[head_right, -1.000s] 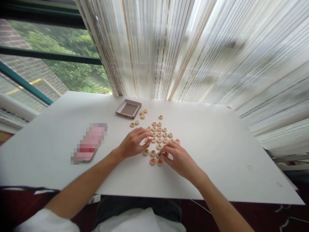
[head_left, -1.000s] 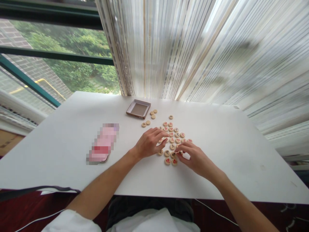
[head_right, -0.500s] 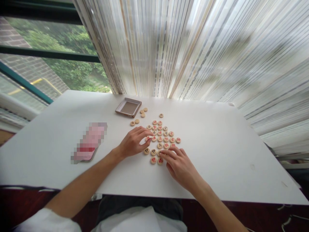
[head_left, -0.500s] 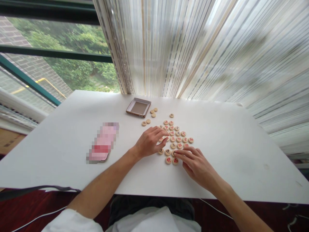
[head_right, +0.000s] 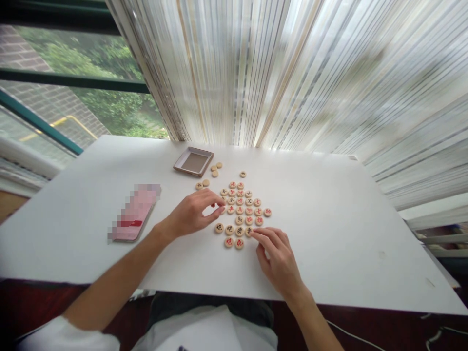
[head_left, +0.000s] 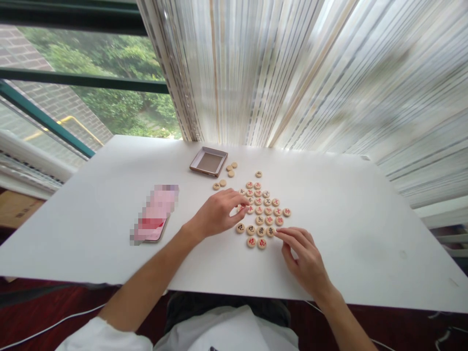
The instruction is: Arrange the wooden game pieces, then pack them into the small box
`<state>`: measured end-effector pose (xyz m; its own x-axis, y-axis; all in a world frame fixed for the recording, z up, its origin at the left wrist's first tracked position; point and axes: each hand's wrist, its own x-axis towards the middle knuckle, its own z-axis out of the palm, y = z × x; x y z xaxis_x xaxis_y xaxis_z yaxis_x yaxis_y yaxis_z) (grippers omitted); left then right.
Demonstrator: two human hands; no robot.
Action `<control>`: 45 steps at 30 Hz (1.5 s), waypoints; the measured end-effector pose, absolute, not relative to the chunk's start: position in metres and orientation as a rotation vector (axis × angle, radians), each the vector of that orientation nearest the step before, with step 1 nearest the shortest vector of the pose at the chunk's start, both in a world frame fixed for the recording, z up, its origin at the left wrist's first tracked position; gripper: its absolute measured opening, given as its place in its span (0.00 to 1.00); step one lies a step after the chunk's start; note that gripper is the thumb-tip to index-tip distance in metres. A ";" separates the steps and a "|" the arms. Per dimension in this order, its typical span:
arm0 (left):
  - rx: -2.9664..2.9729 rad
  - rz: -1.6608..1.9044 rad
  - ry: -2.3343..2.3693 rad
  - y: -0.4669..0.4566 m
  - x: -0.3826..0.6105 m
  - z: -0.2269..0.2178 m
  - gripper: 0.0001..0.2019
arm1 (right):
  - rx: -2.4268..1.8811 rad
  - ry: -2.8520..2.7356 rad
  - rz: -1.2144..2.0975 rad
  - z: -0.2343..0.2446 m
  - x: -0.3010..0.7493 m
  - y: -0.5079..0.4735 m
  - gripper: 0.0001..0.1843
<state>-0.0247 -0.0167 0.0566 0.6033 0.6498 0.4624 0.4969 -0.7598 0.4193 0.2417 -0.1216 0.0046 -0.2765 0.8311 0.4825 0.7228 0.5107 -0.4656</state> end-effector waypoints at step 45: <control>2.582 0.844 1.105 -0.098 -0.013 0.008 0.13 | -1.262 -2.342 0.178 -0.003 0.230 -0.135 0.24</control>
